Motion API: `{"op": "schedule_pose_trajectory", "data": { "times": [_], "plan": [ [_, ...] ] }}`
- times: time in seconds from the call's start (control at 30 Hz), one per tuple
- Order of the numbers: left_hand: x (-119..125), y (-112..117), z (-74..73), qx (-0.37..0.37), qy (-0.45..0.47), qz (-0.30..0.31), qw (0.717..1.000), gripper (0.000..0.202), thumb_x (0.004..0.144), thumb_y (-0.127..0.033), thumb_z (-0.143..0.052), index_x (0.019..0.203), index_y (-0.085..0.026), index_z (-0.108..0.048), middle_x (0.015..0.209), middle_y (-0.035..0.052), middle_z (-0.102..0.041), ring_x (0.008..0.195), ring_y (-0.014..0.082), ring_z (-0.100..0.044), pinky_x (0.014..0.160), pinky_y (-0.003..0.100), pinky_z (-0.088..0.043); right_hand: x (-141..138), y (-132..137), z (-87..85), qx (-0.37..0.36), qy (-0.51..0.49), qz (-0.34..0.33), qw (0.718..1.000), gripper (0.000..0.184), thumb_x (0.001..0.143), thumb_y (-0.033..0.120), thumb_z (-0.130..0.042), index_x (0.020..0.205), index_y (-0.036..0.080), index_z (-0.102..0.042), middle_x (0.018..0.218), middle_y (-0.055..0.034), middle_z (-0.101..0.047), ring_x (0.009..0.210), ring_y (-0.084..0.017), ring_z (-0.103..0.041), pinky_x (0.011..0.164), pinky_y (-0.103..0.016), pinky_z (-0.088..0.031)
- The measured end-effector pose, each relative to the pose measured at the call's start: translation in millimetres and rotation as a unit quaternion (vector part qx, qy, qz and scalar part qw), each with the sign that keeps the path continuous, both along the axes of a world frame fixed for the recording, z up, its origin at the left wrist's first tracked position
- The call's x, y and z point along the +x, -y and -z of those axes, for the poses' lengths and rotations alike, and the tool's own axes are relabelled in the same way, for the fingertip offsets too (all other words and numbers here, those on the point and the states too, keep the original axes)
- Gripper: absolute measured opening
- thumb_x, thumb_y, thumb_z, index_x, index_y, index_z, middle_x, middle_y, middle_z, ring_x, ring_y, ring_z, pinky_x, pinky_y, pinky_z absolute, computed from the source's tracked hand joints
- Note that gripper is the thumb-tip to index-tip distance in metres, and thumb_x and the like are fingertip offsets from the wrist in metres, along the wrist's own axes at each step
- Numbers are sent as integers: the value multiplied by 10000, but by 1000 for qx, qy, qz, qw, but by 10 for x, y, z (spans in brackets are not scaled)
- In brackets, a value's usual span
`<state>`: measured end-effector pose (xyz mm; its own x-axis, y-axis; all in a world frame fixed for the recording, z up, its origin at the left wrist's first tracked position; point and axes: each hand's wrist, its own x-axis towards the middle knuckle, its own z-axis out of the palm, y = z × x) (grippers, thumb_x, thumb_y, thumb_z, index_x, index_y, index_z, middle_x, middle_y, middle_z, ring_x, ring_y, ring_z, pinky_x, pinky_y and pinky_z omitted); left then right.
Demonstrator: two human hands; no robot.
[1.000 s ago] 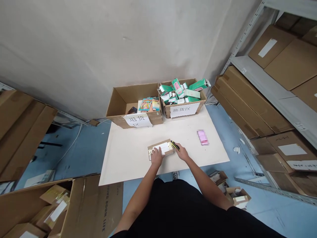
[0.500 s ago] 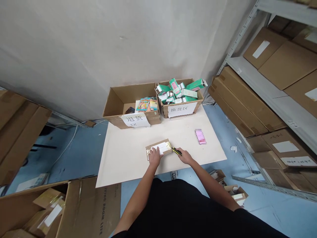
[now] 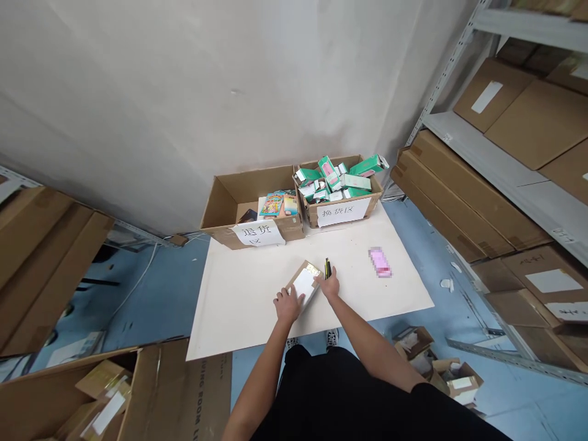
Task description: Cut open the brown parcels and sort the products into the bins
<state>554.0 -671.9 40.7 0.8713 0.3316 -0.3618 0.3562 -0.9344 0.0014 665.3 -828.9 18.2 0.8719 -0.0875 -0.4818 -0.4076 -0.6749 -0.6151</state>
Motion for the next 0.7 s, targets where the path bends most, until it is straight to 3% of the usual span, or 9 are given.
{"op": "schedule_pose_trajectory", "data": {
  "times": [0.07, 0.13, 0.27, 0.3, 0.37, 0.47, 0.53, 0.6, 0.7],
  "plan": [
    [-93, 112, 26, -21, -7, 22, 1000, 612, 1066, -474, -322, 1587, -181, -456, 1380, 223, -584, 1215, 357, -579, 983, 500, -496, 227, -79, -30, -11, 3, 0, 1000, 689, 900, 526, -716, 1448, 148, -538, 1226, -173, -753, 1184, -333, -713, 889, -377, -578],
    [-176, 175, 65, -52, -20, 46, 997, 590, 1036, -319, -377, 1617, -221, -405, 1432, 203, -557, 1207, 323, -594, 957, 450, -517, 369, -136, -53, -1, -2, -3, 1000, 484, 936, 520, -660, 1263, 164, -654, 1178, -171, -765, 1149, -323, -729, 879, -369, -580],
    [-276, -6, 114, -98, -39, 49, 993, 764, 921, -121, -459, 1652, -304, -338, 1667, 149, -396, 1310, 305, -566, 981, 411, -536, 297, -217, -55, 37, -11, 1, 999, 449, 1030, 541, -472, 1153, 164, -681, 1130, -175, -774, 1105, -285, -746, 835, -325, -583],
    [-295, -130, 113, -105, -40, 43, 993, 779, 909, -104, -462, 1649, -321, -347, 1708, 127, -349, 1341, 307, -553, 996, 414, -537, 222, -234, -45, 67, -11, 3, 998, 456, 1036, 550, -454, 1156, 170, -676, 1110, -161, -778, 1080, -271, -751, 812, -314, -587],
    [-332, -446, 98, -109, -52, 16, 993, 759, 905, -107, -472, 1626, -332, -396, 1753, 100, -279, 1384, 318, -535, 1009, 430, -542, 49, -273, -11, 194, -14, 23, 981, 460, 1010, 589, -500, 1164, 186, -662, 1076, -134, -782, 1018, -253, -759, 767, -305, -593],
    [-364, -933, 73, -106, -52, -38, 992, 670, 942, -184, -473, 1602, -293, -444, 1757, 118, -270, 1417, 322, -530, 1030, 441, -542, -200, -360, 72, 383, -18, 99, 918, 528, 876, 668, -674, 1116, 198, -655, 1061, -124, -769, 940, -244, -749, 720, -304, -588],
    [-355, -1150, 73, -118, -15, -29, 992, 643, 985, -234, -427, 1627, -255, -404, 1747, 126, -297, 1474, 291, -488, 1107, 421, -501, -345, -456, 141, 380, -16, 143, 914, 565, 780, 695, -743, 1030, 195, -663, 1019, -113, -757, 889, -230, -726, 691, -290, -568],
    [-333, -1253, 99, -148, 5, 35, 988, 648, 1013, -276, -390, 1657, -219, -344, 1756, 113, -283, 1561, 256, -381, 1189, 393, -434, -482, -588, 209, 334, -21, 160, 929, 570, 726, 709, -757, 947, 193, -665, 937, -91, -742, 842, -222, -703, 670, -281, -546],
    [-344, -1311, 202, -187, -34, 131, 973, 698, 1012, -312, -400, 1687, -200, -260, 1785, 91, -175, 1641, 249, -199, 1220, 414, -401, -662, -830, 267, 303, -28, 155, 940, 563, 714, 719, -734, 918, 199, -666, 884, -76, -737, 853, -232, -705, 696, -286, -541]
  ]
}}
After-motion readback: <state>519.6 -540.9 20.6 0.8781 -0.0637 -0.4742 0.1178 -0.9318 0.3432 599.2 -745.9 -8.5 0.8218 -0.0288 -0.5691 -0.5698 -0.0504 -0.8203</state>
